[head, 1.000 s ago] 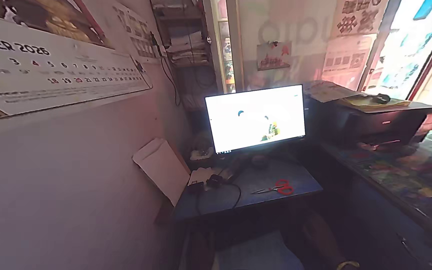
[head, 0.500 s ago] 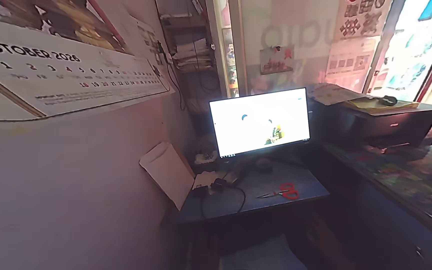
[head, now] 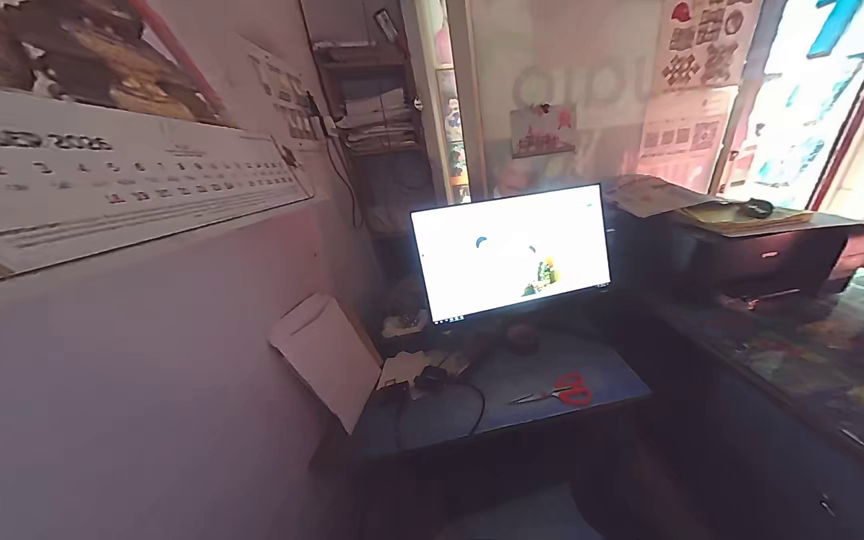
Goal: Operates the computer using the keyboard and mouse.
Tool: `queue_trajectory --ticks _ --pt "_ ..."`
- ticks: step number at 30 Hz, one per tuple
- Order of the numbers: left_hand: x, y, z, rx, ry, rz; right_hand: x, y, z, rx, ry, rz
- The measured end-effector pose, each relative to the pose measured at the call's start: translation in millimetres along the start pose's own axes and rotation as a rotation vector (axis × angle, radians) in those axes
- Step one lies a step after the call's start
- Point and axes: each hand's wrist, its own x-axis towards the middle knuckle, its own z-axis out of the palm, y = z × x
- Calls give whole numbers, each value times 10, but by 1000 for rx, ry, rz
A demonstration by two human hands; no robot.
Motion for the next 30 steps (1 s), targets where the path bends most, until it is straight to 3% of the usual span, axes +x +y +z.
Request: queue_trajectory --ticks 3,11,21,27,30 --pt "-9 -162 230 11 35 -25 -7 -14 -2 20 6 5" --pt "9 -95 107 -74 -35 -39 1 109 177 -25 195 -3" --pt "-10 -94 99 -31 -22 -34 41 114 221 -45 200 45" --pt "-37 -123 173 -5 43 -4 -64 89 112 -80 59 77" --pt "-88 -82 61 -26 -18 -48 -45 51 135 -103 82 71"
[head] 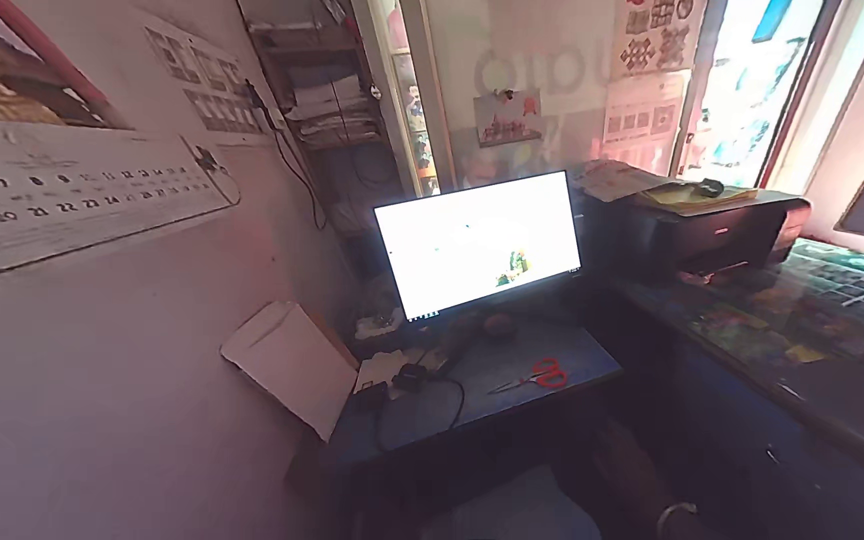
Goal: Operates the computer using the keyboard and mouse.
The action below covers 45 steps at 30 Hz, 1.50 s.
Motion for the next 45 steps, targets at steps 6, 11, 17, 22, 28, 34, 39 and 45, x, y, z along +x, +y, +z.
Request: queue_trajectory --ticks 6,11,17,22,28,34,39,45 --pt "44 -329 417 67 177 145 69 26 63 -6 4 -10" --pt "46 -156 164 31 20 81 88 48 91 -15 51 -22" --pt "39 -59 83 -10 -3 69 59 100 110 17 74 -44" --pt "81 -145 217 7 10 47 100 68 97 21 54 -6" --pt "79 -103 157 22 -28 8 115 59 103 20 55 3" --pt "99 -146 209 12 7 42 110 64 108 30 65 2" --pt "72 -197 249 -31 63 41 99 36 112 33 55 15" --pt "77 -224 307 -4 60 19 80 27 40 70 21 24"
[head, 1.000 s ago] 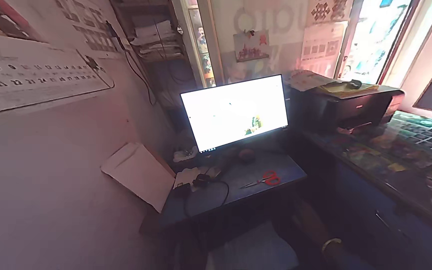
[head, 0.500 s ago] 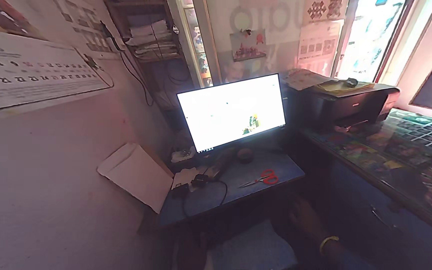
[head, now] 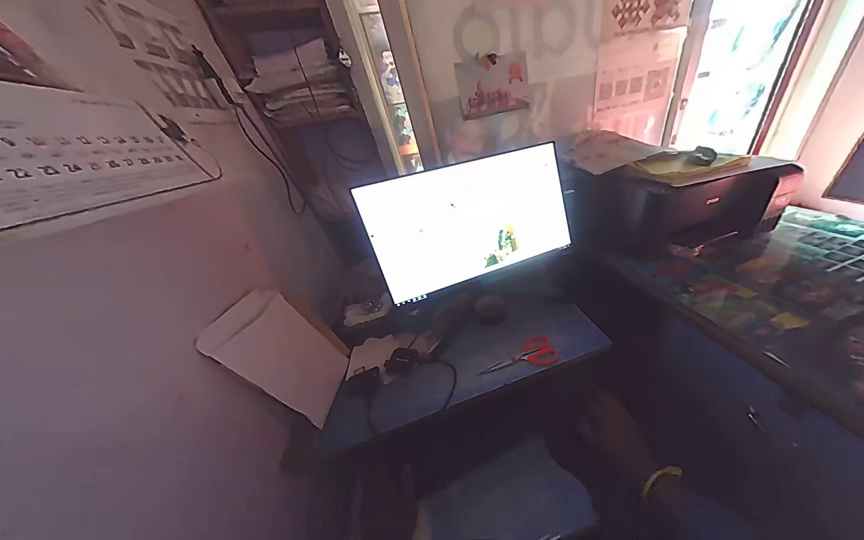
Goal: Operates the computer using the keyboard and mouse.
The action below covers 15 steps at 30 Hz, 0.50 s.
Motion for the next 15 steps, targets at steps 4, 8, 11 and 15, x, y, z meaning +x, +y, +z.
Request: queue_trajectory --ticks 4,8,11,15 --pt "-10 56 -71 -2 5 1 4 31 41 -1 24 -25" --pt "-41 62 -129 -48 -37 -15 42 -41 -16 -2 -50 47" --pt "-59 104 -174 -55 -51 -21 47 -76 -47 -1 -64 74" --pt "-24 134 -157 46 -76 -32 55 -3 40 -35 -11 13"
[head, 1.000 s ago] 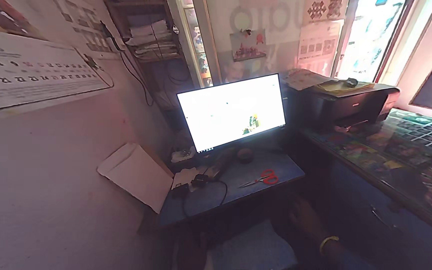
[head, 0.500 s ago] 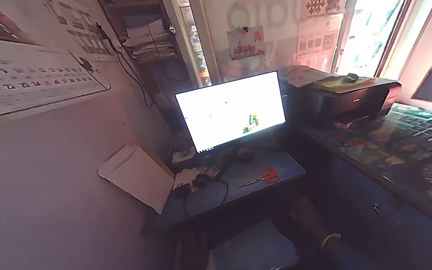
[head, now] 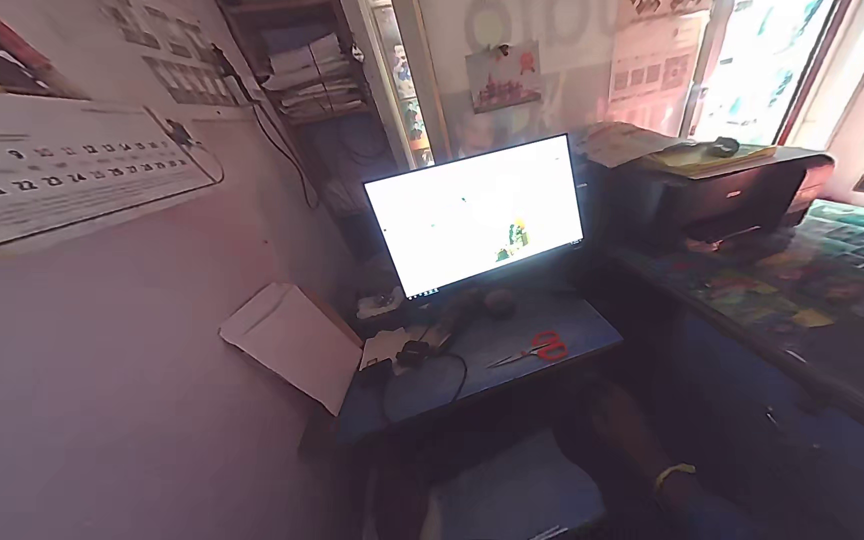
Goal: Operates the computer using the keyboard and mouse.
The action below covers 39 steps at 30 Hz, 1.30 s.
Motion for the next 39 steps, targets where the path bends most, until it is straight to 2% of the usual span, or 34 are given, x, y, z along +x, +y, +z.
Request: queue_trajectory --ticks 5,7,10,18,23,26,39 --pt "-23 69 -117 -27 -19 -10 16 -6 50 -7 16 -93" --pt "0 13 -47 -26 7 4 26 27 90 14 31 -105" --pt "26 -63 65 -52 27 9 38 61 112 31 28 -105" --pt "31 -65 40 -58 32 4 35 55 113 17 16 -111" --pt "23 -80 75 -69 57 1 -17 -102 -78 44 -48 -89" --pt "4 34 -61 -23 47 9 -13 -54 -36 33 -17 -124" --pt "54 -122 130 -41 70 65 -33 -21 -46 34 -15 -121"
